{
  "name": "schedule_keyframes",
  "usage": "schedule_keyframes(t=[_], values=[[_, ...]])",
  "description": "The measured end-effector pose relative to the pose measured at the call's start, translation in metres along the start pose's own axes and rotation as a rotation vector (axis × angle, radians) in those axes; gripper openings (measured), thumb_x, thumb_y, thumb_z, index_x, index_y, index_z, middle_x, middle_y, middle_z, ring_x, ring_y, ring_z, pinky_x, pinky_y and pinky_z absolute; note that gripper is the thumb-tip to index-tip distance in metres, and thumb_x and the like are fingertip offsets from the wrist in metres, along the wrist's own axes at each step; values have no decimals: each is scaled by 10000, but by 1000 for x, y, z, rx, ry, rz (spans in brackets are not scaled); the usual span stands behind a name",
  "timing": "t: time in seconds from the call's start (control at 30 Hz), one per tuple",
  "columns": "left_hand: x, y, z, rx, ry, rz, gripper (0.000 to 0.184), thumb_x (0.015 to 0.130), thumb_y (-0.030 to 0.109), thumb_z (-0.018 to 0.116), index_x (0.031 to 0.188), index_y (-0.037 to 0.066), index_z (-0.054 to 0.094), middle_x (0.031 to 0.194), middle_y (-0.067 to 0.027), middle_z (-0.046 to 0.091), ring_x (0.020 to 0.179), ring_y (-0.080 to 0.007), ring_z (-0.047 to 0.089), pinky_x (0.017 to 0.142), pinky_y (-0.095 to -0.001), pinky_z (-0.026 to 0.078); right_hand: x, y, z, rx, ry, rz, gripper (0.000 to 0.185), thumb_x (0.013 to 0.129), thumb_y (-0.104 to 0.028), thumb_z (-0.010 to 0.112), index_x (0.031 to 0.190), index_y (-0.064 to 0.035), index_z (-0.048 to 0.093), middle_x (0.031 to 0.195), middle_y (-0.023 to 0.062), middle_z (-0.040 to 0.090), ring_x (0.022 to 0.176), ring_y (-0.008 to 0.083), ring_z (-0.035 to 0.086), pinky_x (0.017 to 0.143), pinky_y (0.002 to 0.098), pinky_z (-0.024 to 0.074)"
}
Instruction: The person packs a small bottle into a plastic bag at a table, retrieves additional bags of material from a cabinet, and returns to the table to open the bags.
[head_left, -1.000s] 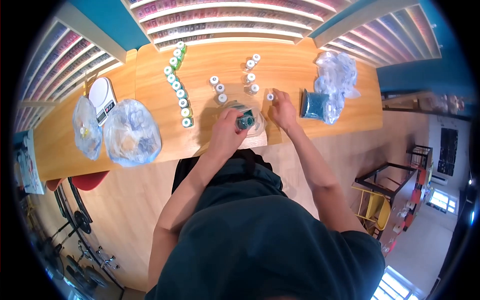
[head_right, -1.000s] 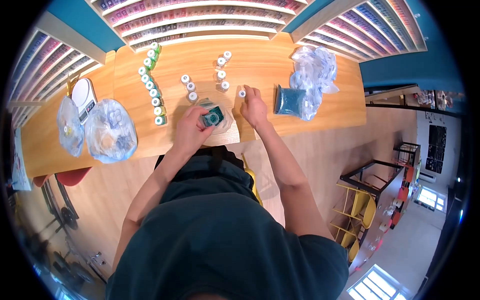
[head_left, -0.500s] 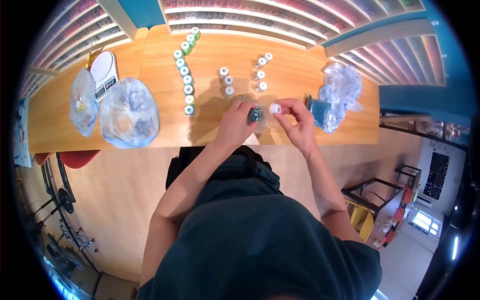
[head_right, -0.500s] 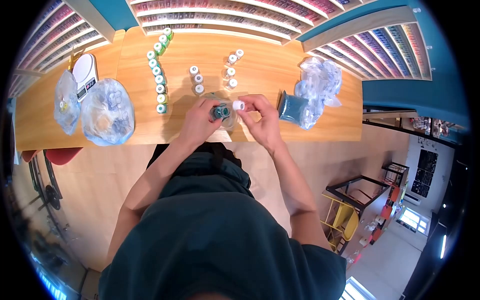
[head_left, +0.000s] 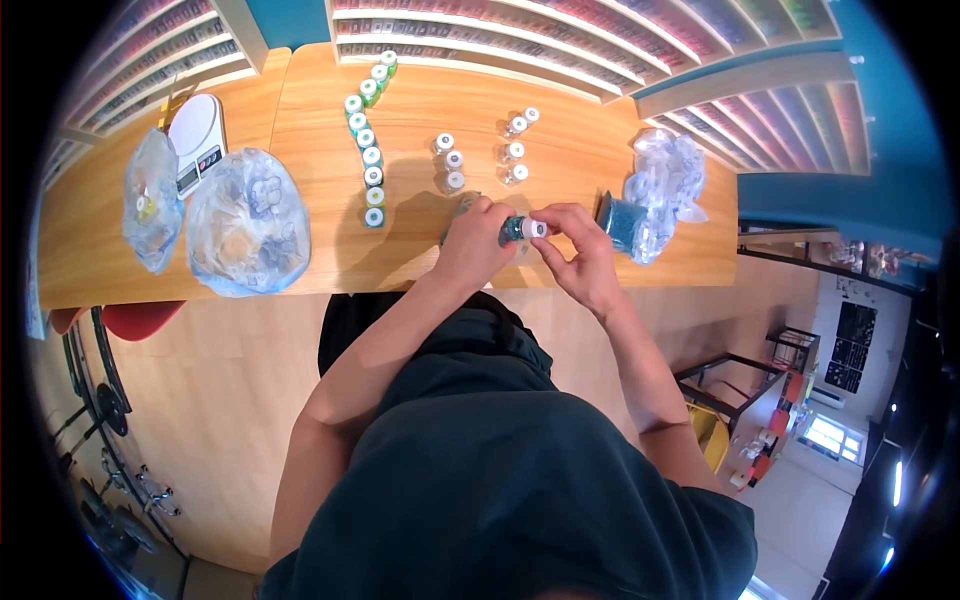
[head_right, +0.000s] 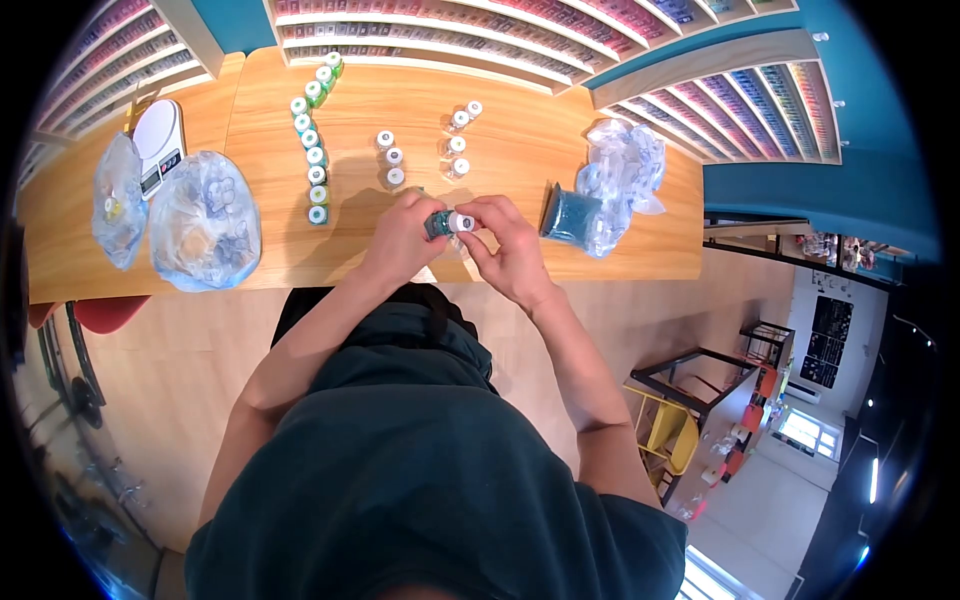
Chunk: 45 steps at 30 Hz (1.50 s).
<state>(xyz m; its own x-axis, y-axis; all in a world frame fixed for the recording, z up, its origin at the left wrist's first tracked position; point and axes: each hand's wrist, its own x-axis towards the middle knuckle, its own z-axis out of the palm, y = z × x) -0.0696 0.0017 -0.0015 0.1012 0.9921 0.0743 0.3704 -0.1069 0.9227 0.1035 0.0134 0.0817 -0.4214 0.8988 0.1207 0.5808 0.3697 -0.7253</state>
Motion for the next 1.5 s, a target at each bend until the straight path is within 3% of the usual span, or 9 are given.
schedule_keyframes(t=[0.57, 1.07, 1.27, 1.37, 1.5], values=[[2, 2, -2, 25, -49, 35, 312, 683, 68, 779, 976, 7, 691, 938, -167, 639, 863, -373, 650, 758, -418, 538, -2, -1, -7, -69, -86, -29, 328, 784, 83, 713, 1086, -41, 683, 1093, 129, 655, 1025, 316, 645, 872, 359, 525], [3, -6, 5, 37, -76, 115, 283, 692, 76, 774, 953, 19, 680, 912, -181, 633, 841, -383, 657, 752, -443, 544, -2, 5, -15, -112, -157, -78, 356, 763, 117, 686, 1072, -62, 700, 1104, 107, 678, 1050, 305, 642, 892, 369, 522], [2, -4, 5, 52, -83, 59, 299, 676, 80, 785, 951, 10, 692, 927, -164, 651, 865, -371, 649, 764, -427, 540, -3, 5, -11, -72, -116, 5, 296, 792, 40, 719, 1073, -41, 675, 1012, 133, 658, 934, 323, 651, 810, 378, 535], [2, -4, 6, 58, -81, 48, 303, 676, 78, 786, 955, 12, 688, 927, -164, 651, 867, -372, 651, 760, -432, 541, -3, 4, -9, -67, -110, 77, 225, 833, -31, 746, 1043, -24, 669, 939, 146, 653, 837, 294, 662, 737, 363, 537], [0, -2, 5, 46, -65, 83, 271, 699, 74, 769, 948, 26, 674, 913, -188, 624, 813, -399, 654, 720, -456, 541, -6, 8, -4, -194, -105, 194, 299, 821, -181, 813, 1027, -10, 679, 861, 116, 666, 753, 228, 657, 692, 317, 536]])
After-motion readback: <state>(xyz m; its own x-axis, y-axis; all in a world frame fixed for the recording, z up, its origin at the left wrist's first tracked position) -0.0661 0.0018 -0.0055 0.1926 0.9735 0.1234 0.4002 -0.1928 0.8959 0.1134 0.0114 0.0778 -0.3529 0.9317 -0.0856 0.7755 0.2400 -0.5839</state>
